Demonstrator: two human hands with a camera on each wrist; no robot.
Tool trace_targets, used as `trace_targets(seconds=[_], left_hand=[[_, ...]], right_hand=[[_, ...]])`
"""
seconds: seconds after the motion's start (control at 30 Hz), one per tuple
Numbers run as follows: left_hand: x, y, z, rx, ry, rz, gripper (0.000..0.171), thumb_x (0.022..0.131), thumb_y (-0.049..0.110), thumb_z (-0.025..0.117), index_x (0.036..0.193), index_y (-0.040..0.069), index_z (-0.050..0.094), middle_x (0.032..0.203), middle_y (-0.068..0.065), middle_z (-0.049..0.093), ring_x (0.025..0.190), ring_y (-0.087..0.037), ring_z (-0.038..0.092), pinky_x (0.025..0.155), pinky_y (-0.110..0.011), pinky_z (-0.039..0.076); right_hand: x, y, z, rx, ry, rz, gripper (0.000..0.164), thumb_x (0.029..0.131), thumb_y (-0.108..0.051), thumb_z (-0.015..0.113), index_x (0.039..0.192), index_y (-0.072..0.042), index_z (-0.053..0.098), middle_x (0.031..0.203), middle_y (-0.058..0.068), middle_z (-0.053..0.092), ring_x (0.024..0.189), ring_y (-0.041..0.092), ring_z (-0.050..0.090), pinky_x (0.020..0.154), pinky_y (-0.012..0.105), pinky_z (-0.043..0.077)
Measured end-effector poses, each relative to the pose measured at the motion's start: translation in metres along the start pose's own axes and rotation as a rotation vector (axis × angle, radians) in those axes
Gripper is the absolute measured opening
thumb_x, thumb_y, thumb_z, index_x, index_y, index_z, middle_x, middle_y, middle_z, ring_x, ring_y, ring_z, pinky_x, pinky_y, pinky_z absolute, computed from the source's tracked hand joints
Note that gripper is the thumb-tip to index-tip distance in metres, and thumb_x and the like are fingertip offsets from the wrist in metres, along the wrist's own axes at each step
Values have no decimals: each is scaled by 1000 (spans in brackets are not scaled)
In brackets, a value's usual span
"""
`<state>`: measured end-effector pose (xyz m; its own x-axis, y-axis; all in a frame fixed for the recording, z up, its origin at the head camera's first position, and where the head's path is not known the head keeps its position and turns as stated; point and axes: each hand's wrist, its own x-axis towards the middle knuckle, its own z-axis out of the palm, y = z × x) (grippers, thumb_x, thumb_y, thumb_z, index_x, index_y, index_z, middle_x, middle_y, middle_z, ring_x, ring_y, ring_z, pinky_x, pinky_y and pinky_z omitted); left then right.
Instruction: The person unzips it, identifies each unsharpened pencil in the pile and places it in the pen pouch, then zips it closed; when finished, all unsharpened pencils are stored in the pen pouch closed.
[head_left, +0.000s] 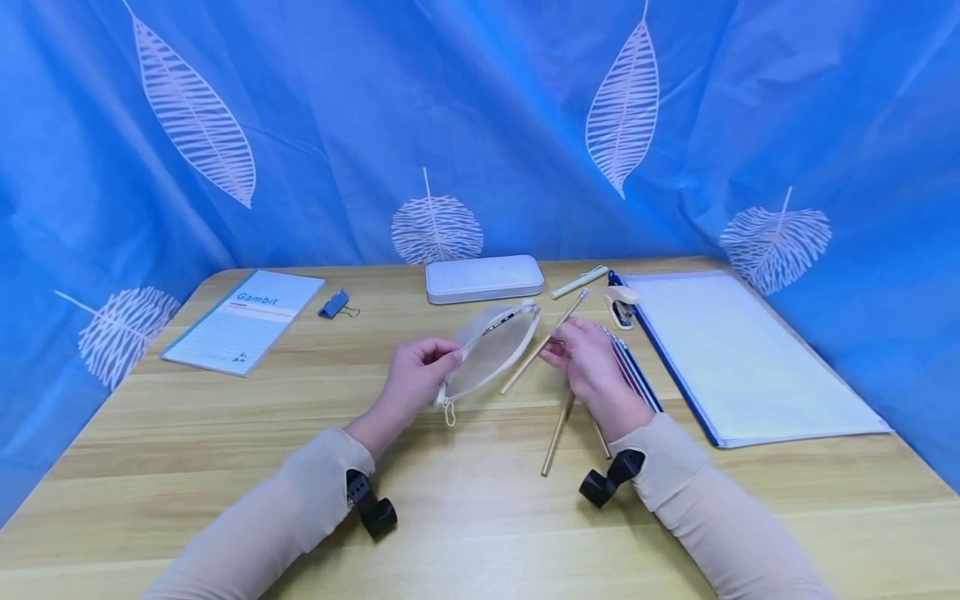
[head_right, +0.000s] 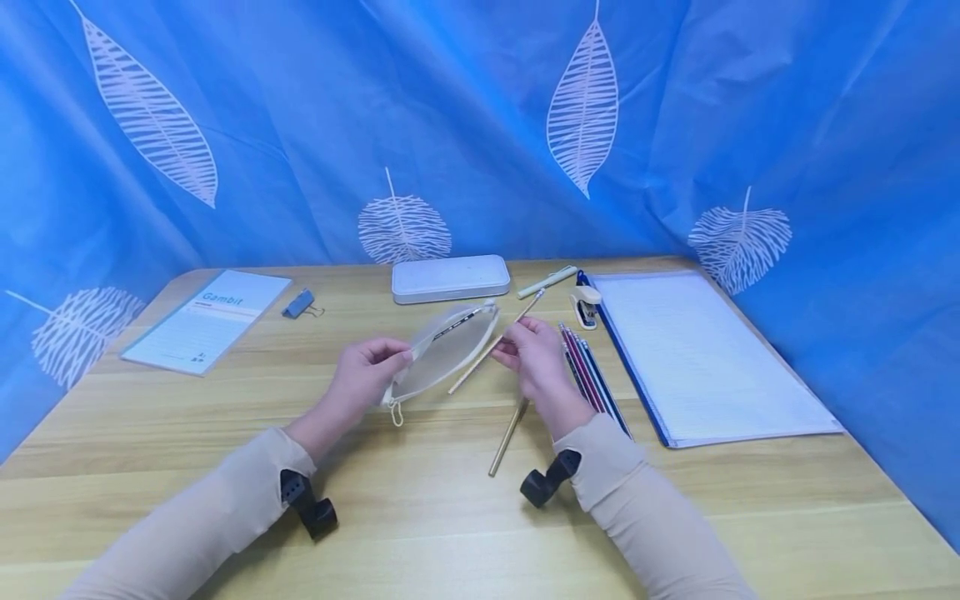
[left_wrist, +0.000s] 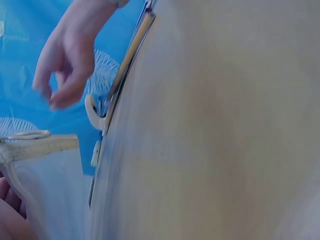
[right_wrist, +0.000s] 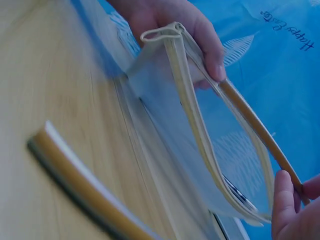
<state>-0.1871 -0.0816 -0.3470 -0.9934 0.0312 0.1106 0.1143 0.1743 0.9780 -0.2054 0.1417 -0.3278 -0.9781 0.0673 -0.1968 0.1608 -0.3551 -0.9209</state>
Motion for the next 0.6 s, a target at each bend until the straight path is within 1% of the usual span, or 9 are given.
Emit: trace_targets(seconds=[0.07,0.13,0.23,0.3,0.43,0.6], left_hand=[[-3,0,3,9,9,27,12,81,3,65,89,-4,69,71,0,61,64,-8,50,55,-18,43],[-5,0,5,15,13,55,10,81,3,65,88,-3,69,68,1,60,62,-7,49,54,-18,41],[-7,-1,8,15,21,94,9,80,2,65,86,-3,70,65,1,58,59,-7,48,53,-17,40],[-8,0,9,14,31,117,9,80,2,65,86,-3,69,65,0,59,58,-7,47,53,-17,39],[-9,0,12,5,56,133,9,80,3,66,86,-3,69,68,-4,60,60,-8,48,54,-17,40],[-9,-2,17,1,71,143,9,80,3,66,87,-3,69,70,-7,61,61,-9,49,54,-18,41]], right_hand=[[1,5,8,32,0,-2,13,84,7,44,77,-2,48,65,4,53,58,11,53,60,19,53],[1,10,15,49,6,4,12,84,8,45,79,-2,48,65,4,54,58,11,53,59,19,53],[-1,17,23,37,2,23,9,84,7,47,82,-2,48,66,4,56,58,11,54,58,19,53],[-3,21,28,27,-4,34,10,84,7,49,81,-2,48,67,4,56,58,11,55,59,19,53],[-7,27,34,4,-13,42,10,84,6,51,82,-3,49,65,3,57,57,11,58,58,20,53],[-10,34,40,-29,-12,53,10,84,6,52,90,-1,48,65,3,57,57,10,59,58,20,53]])
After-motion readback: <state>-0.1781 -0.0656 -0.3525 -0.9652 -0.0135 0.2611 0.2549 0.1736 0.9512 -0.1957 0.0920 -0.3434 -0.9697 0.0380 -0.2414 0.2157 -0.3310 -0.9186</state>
